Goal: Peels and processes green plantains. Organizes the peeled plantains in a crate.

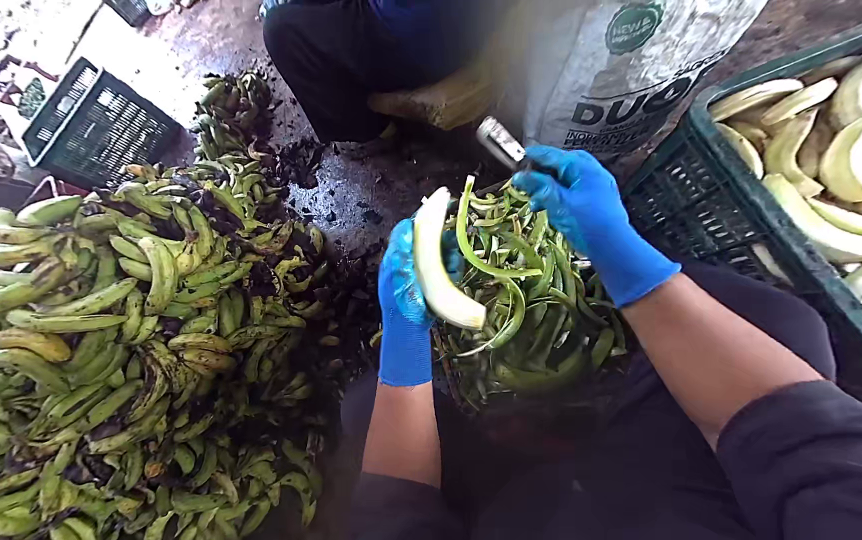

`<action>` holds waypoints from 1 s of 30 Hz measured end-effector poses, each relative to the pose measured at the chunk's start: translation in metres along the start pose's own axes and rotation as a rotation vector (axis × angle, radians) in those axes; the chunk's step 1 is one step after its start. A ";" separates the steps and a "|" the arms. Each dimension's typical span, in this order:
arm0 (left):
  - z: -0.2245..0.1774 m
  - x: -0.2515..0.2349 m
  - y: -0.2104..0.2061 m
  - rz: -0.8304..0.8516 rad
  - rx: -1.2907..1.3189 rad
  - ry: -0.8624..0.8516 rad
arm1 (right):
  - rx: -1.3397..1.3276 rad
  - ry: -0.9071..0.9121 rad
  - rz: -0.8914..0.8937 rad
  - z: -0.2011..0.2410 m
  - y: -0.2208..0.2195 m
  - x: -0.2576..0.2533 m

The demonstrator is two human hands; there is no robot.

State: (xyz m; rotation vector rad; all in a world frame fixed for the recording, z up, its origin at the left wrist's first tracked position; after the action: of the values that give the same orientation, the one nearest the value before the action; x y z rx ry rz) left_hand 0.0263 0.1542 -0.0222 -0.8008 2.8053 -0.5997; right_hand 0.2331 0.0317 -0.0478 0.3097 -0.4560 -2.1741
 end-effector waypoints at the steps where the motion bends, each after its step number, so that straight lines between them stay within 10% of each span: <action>1: -0.004 0.000 0.009 0.005 0.039 -0.021 | -0.178 -0.056 0.000 -0.002 0.004 -0.003; 7: 0.018 0.003 0.006 0.118 0.255 0.046 | -0.725 -0.008 0.617 0.044 -0.028 0.073; 11: 0.049 0.026 -0.014 0.334 0.138 0.231 | -0.686 -0.001 0.607 0.047 -0.032 0.122; 23: 0.162 0.092 -0.068 0.990 -1.679 0.950 | -0.433 -0.300 -1.091 -0.122 0.305 0.251; 30: 0.163 0.076 -0.055 0.962 -1.515 1.029 | -0.441 -0.699 -0.769 -0.180 0.310 0.205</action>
State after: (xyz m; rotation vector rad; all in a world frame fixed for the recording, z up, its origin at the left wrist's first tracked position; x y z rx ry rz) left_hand 0.0305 0.0166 -0.1502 1.2424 3.4064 1.8501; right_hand 0.4006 -0.3431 -0.0892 -0.6481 -0.2208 -3.0368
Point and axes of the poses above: each hand's wrist, its own x-axis away from the middle knuckle, its own y-axis out of the back of the hand, z = x × y, the point moved 1 cm from there along -x, towards the middle knuckle, and after that the axes turned 11 degrees about z, right-handed, at the moved point
